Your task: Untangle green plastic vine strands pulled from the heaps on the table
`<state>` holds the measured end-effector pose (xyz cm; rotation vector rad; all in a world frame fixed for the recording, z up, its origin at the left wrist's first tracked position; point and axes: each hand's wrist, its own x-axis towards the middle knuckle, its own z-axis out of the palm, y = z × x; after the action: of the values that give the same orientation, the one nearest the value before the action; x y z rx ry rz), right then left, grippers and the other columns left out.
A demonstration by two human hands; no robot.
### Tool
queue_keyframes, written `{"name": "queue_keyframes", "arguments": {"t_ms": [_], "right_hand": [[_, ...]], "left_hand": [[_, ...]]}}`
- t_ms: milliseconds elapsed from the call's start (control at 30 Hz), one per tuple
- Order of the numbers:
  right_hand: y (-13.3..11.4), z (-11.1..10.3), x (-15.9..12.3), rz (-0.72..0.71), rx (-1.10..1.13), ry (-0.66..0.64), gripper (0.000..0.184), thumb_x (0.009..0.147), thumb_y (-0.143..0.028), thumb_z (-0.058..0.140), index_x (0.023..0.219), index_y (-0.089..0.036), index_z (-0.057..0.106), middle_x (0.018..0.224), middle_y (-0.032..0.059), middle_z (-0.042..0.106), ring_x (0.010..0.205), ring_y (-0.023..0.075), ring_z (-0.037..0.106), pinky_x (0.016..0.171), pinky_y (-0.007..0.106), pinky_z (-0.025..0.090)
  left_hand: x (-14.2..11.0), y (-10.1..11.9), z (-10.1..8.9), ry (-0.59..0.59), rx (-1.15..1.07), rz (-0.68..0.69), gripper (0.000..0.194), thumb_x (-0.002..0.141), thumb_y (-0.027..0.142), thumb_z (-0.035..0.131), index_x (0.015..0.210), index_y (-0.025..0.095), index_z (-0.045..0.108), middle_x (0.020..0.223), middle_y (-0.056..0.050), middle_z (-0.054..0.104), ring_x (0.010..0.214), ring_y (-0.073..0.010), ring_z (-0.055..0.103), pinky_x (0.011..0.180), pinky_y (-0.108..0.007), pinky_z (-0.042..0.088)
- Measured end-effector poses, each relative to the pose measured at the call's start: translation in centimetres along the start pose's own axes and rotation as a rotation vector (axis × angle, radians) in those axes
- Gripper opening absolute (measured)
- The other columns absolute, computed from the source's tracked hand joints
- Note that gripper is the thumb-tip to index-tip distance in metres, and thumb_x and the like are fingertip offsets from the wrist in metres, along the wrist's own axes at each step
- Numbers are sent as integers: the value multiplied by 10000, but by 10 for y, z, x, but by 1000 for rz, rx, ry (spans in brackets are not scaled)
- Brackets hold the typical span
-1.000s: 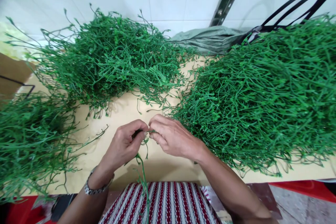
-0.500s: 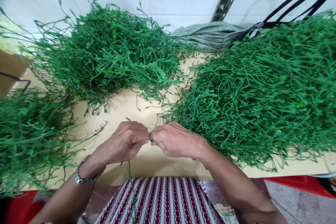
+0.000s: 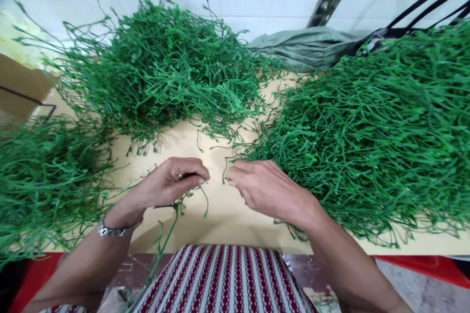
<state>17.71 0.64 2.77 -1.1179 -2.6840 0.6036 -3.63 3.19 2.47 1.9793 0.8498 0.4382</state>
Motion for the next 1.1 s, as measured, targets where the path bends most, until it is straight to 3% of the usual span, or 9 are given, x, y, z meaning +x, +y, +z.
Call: {"name": "queue_keyframes", "arguments": {"t_ms": [100,200,300,400,500,667,800,933,1100], "right_hand": [[-3,4,6,50,260,251,169,862,-100,365,842,-176,515,697,4,499,622,112,457,571,225,351],[-9,15,15,143,398,402,151,894,-172,374,853,-173,520,643,-16,472,568,100,430,534,214,334],[-13,28,24,230,469,356,105,865,-212,446,903,-166,533,628,-33,454,515,86,379,485,206,298],[-13,39,27,268,556,254,114,838,-268,505,886,-169,535,584,-59,391,479,74,326,449,196,260],[-13,46,27,301,601,262,133,818,-303,544,860,-177,535,548,-76,342,471,71,305,448,193,249],[-14,47,26,238,540,357,76,813,-217,554,881,-183,557,604,-59,452,523,77,384,516,195,299],[-14,45,25,184,497,397,28,809,-176,562,783,-166,567,618,-39,503,547,81,426,543,200,319],[-12,43,23,149,440,417,31,804,-155,562,806,-162,592,671,-11,542,606,99,479,576,216,346],[-9,47,24,171,510,432,81,807,-177,565,881,-182,594,753,7,572,664,117,522,611,231,392]], "left_hand": [[-2,-5,1,146,-290,-133,176,769,171,450,846,137,605,623,7,513,492,-84,380,467,-215,293],[-3,-12,9,264,-478,-113,186,706,104,440,832,145,571,663,1,506,577,-103,429,524,-222,330],[-4,-15,18,386,-480,-65,183,686,50,424,794,153,530,723,-8,495,647,-113,448,575,-230,359],[-5,-12,26,490,-284,-8,175,719,22,430,777,154,530,779,-18,473,717,-123,464,629,-241,382],[-6,-9,33,563,-84,57,195,737,-5,443,781,158,539,822,-28,469,812,-137,482,699,-250,401],[-6,-7,39,616,20,62,176,743,-2,476,771,161,538,862,-41,476,851,-149,497,731,-265,424],[-7,-4,35,585,132,36,152,733,15,494,693,159,520,722,-18,498,781,-160,484,708,-285,396],[-9,-3,30,457,41,-72,136,726,34,512,666,154,532,646,10,541,663,-126,504,639,-251,385],[-10,-9,35,527,-59,-128,123,710,55,543,713,161,605,678,9,621,691,-129,552,678,-243,402]]}}
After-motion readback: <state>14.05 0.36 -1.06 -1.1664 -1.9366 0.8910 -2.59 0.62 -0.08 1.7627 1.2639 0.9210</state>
